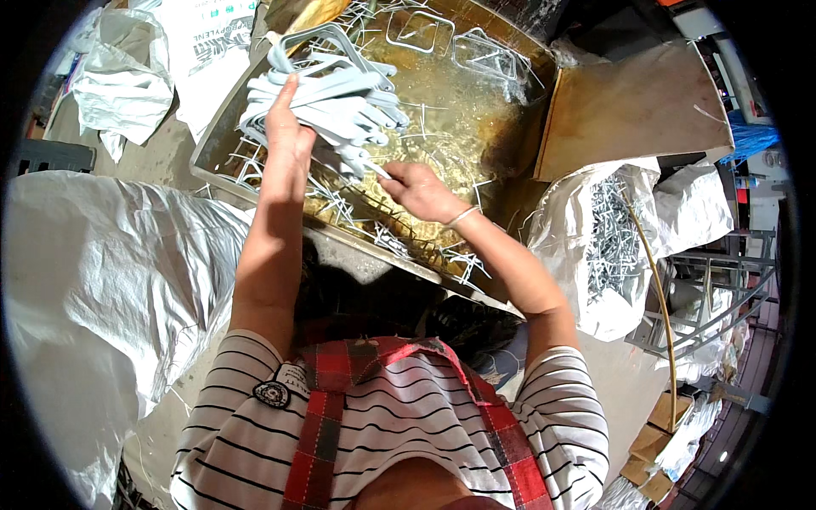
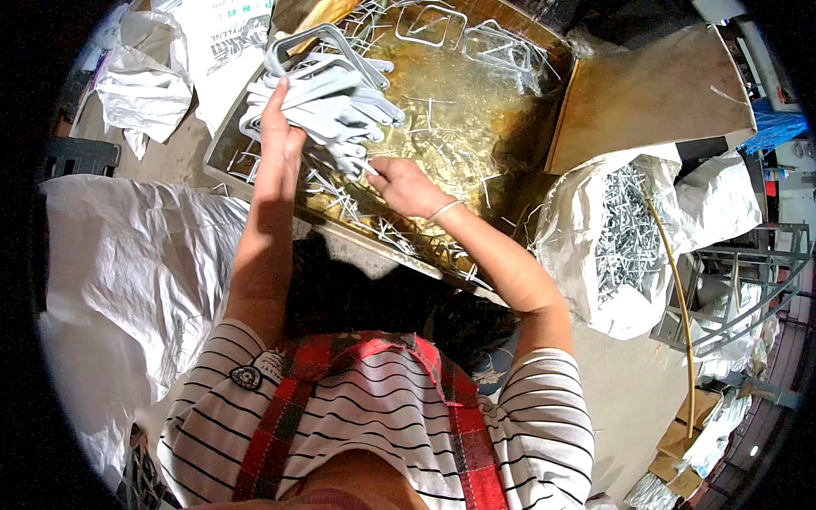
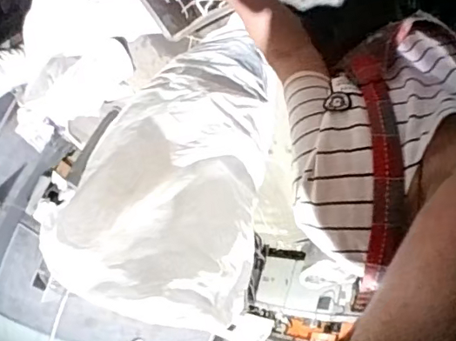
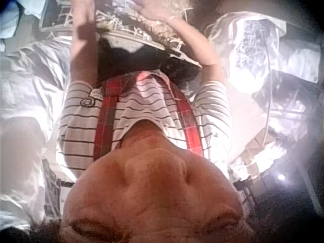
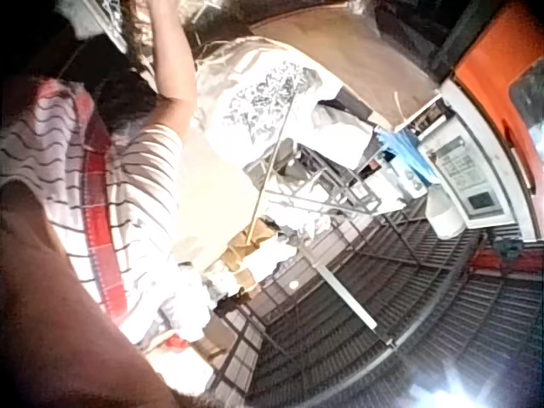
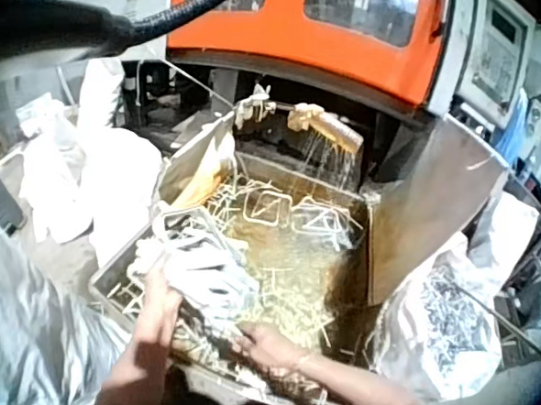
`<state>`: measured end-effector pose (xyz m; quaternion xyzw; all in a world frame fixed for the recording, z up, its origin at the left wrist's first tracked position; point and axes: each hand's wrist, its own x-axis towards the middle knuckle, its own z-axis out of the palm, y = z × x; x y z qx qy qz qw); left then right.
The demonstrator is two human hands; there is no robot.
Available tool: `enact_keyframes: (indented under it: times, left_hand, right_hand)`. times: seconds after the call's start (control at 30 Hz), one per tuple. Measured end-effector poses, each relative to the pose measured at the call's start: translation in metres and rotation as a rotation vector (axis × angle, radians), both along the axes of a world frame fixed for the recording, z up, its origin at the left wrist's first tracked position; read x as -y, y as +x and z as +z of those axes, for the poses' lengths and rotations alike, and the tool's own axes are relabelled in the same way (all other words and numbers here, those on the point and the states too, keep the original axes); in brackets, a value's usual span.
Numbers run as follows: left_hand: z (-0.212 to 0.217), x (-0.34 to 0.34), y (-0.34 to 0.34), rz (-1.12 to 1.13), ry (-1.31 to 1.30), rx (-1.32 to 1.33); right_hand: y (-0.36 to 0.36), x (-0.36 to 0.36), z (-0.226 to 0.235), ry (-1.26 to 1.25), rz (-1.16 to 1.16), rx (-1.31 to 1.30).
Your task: The person sorts white plastic hangers from a large metal bin filled with tangled items. They pick up hangers, align them into neat stacks, and place the stacks into a white sack on the floor. The process is repeated multiple times throughout the clip.
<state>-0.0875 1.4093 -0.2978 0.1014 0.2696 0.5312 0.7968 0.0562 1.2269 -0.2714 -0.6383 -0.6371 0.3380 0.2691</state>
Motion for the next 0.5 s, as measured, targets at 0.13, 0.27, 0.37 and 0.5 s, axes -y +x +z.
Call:
enact_keyframes:
  times: [0.13, 0.27, 0.37, 0.5]
  left_hand:
    - [0.008, 0.013, 0.013, 0.252, 0.331, -0.337]
    - [0.007, 0.028, 0.014, -0.052, 0.469, -0.545]
    - [0.004, 0.05, 0.033, -0.453, 0.5, -0.596]
    - [0.0, 0.083, 0.052, -0.668, 0.669, -0.508]
  right_hand:
    - [0.013, 0.02, 0.049, -0.254, 0.056, 0.3]
    - [0.047, 0.023, 0.034, -0.083, 0.071, 0.842]
    - [0.081, -0.01, -0.01, -0.148, -0.199, -0.187]
    - [0.042, -0.03, -0.033, -0.138, -0.455, -1.277]
